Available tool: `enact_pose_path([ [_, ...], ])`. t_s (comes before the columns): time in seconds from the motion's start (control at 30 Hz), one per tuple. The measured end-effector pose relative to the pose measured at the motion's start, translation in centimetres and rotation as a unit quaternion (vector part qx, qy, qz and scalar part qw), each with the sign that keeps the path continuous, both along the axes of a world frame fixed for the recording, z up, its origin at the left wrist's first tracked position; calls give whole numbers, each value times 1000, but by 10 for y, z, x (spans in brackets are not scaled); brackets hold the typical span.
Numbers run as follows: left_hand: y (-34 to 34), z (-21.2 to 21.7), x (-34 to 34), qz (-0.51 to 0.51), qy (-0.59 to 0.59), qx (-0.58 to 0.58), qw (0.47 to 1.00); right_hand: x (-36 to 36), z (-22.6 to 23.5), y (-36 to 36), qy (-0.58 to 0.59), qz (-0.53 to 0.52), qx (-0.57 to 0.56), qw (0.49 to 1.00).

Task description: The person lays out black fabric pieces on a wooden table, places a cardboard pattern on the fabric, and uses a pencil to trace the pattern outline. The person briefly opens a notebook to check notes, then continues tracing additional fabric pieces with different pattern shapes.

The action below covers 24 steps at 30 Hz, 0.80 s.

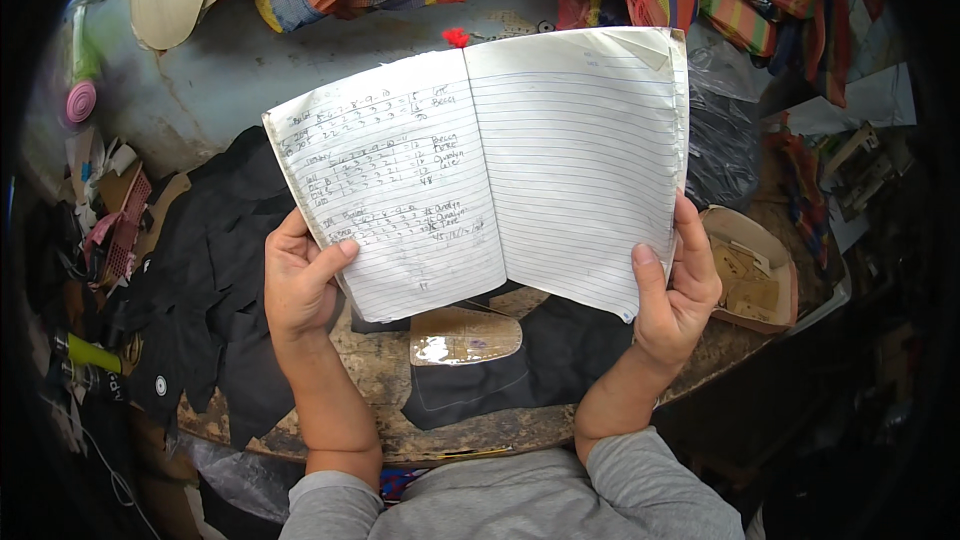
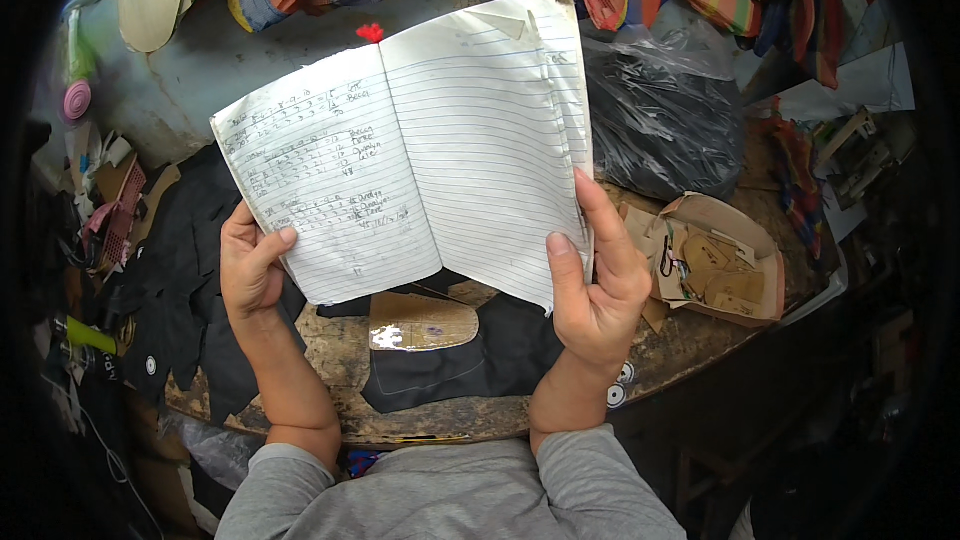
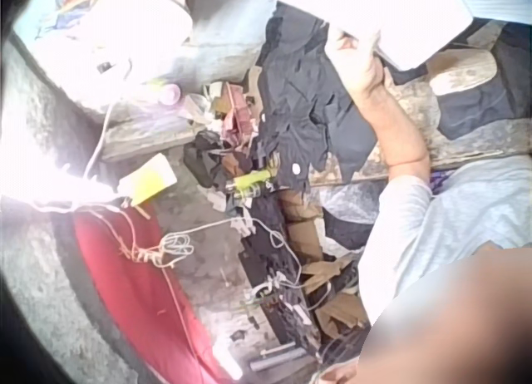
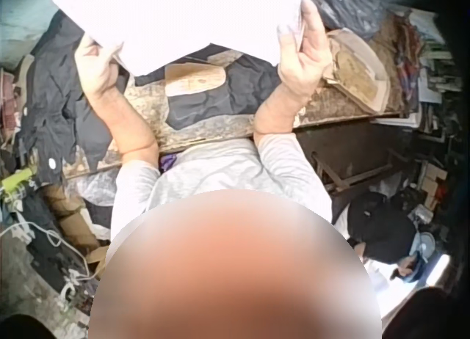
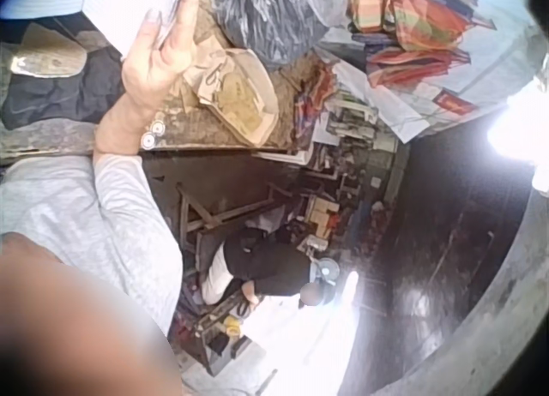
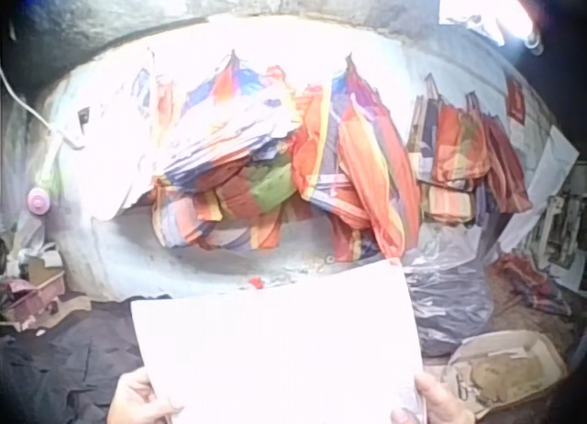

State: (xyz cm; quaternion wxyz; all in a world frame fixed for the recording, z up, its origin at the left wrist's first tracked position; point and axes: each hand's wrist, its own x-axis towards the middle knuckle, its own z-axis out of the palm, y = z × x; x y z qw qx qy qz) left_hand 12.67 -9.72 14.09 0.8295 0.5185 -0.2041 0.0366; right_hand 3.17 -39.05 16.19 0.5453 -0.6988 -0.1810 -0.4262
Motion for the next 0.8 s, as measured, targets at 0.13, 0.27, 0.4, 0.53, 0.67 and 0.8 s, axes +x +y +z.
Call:
enact_pose_path([
  [0.13, 0, 0, 0, -2, -8, 9, 1000, 1, 0, 3, -8, -28, 34, 999],
  [0.27, -1, 3, -2, -8, -3, 3, 1000, 1, 0, -1, -4, -13, 9, 1000],
  [0.4, -4, 4, -5, -4, -5, -4, 1000, 0, -3, -1, 12, -5, 33, 999],
  [0.53, -4, 5, -5, 4, -6, 1, 1000, 1, -5, 1, 25, -16, 78, 996],
  [0.67, -5, 6, -5, 3, -9, -2, 1000, 4, -5, 1, 19, -17, 73, 997],
  [0.8, -4, 7, -6, 0, -15, -1, 1000, 4, -6, 2, 22, -1, 69, 997],
])
